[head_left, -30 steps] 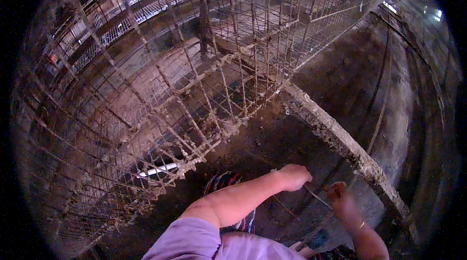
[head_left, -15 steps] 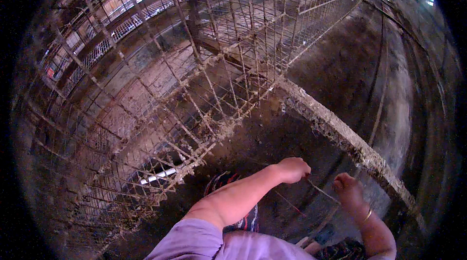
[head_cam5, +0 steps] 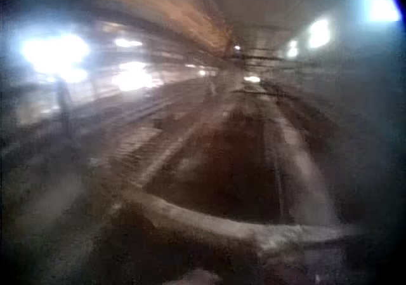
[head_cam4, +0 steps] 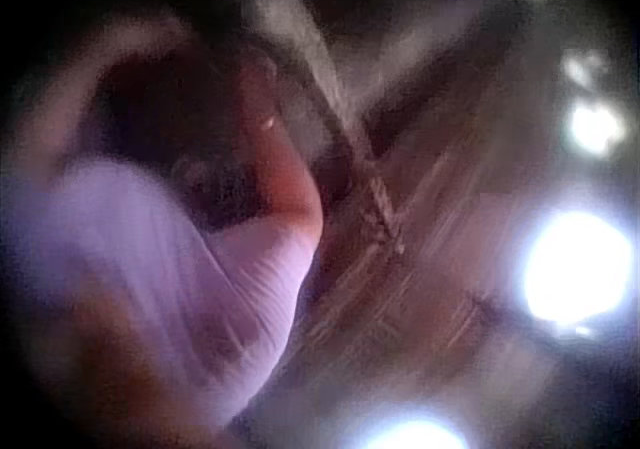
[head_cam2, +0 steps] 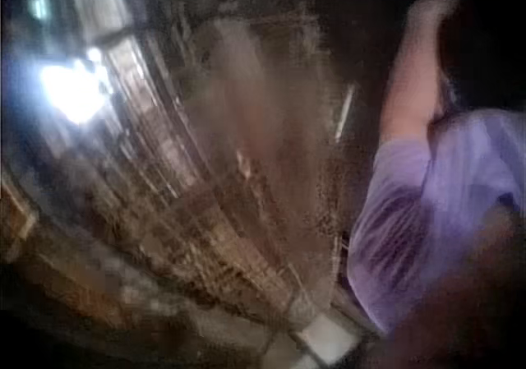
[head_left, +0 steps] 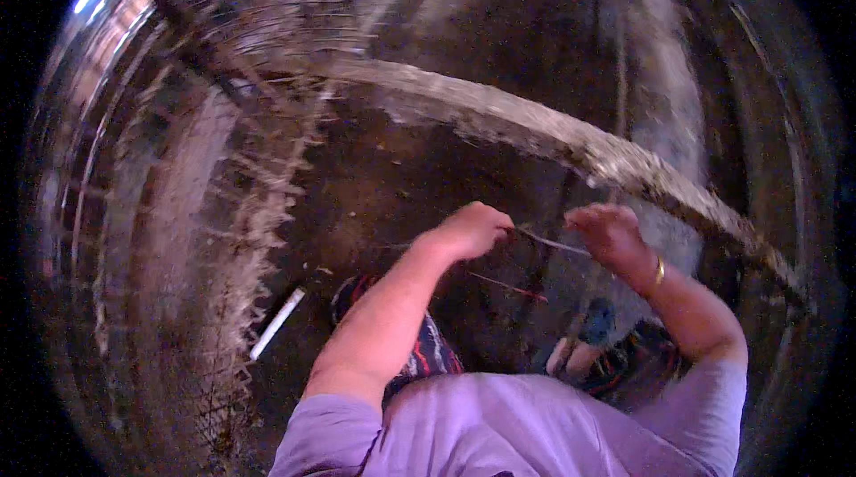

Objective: The person repairs a wire mesh structure by hand, using a thin metal rod to bend and secure wires at various junctions. They work on different sections of the mesh, including the top and lower parts, while squatting or sitting on the floor.

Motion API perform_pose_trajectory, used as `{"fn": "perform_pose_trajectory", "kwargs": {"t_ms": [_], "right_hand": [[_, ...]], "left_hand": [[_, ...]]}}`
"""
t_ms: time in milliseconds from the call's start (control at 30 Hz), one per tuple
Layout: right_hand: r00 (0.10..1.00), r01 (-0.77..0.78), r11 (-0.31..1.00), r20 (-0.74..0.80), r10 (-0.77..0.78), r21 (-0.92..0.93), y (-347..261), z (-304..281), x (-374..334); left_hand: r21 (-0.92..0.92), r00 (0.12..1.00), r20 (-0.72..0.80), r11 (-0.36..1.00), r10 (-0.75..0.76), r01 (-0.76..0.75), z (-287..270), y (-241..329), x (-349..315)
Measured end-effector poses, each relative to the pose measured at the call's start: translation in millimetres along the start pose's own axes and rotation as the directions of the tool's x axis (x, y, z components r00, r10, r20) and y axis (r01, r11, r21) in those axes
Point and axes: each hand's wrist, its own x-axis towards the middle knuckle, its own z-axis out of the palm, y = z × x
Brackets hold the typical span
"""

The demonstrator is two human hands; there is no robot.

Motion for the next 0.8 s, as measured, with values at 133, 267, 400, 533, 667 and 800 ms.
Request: {"fn": "perform_pose_trajectory", "kwargs": {"t_ms": [133,267,400,533,667,800], "right_hand": [[0.972,-0.181,0.782,-0.011,0.234,0.596,9.7,6.6,13.6],[0.908,-0.397,0.730,0.121,0.401,0.556,2.8,-6.4,21.5],[0.712,-0.693,0.500,0.385,0.587,0.520,18.2,-7.0,24.7],[0.824,-0.541,0.793,0.365,0.433,0.280,112.6,21.6,-20.0],[0.732,-0.673,0.584,0.296,0.614,0.454,210.9,19.8,-94.7],[0.463,-0.826,0.261,0.338,0.820,0.499,243.9,-30.5,-126.5]], "left_hand": [[0.126,0.999,-0.048,0.992,0.007,-0.001,-0.6,-5.6,-2.7],[0.117,1.000,-0.022,0.993,-0.019,0.022,-7.9,-12.0,-1.8],[0.099,0.991,0.016,0.986,-0.134,0.132,-0.6,-25.8,-0.1],[0.150,0.983,0.076,0.976,-0.167,0.155,2.0,-33.2,2.0],[0.366,0.958,0.085,0.902,-0.275,0.227,10.1,-61.7,4.8],[0.418,0.818,0.239,0.816,-0.522,0.398,36.1,-115.3,8.7]]}}
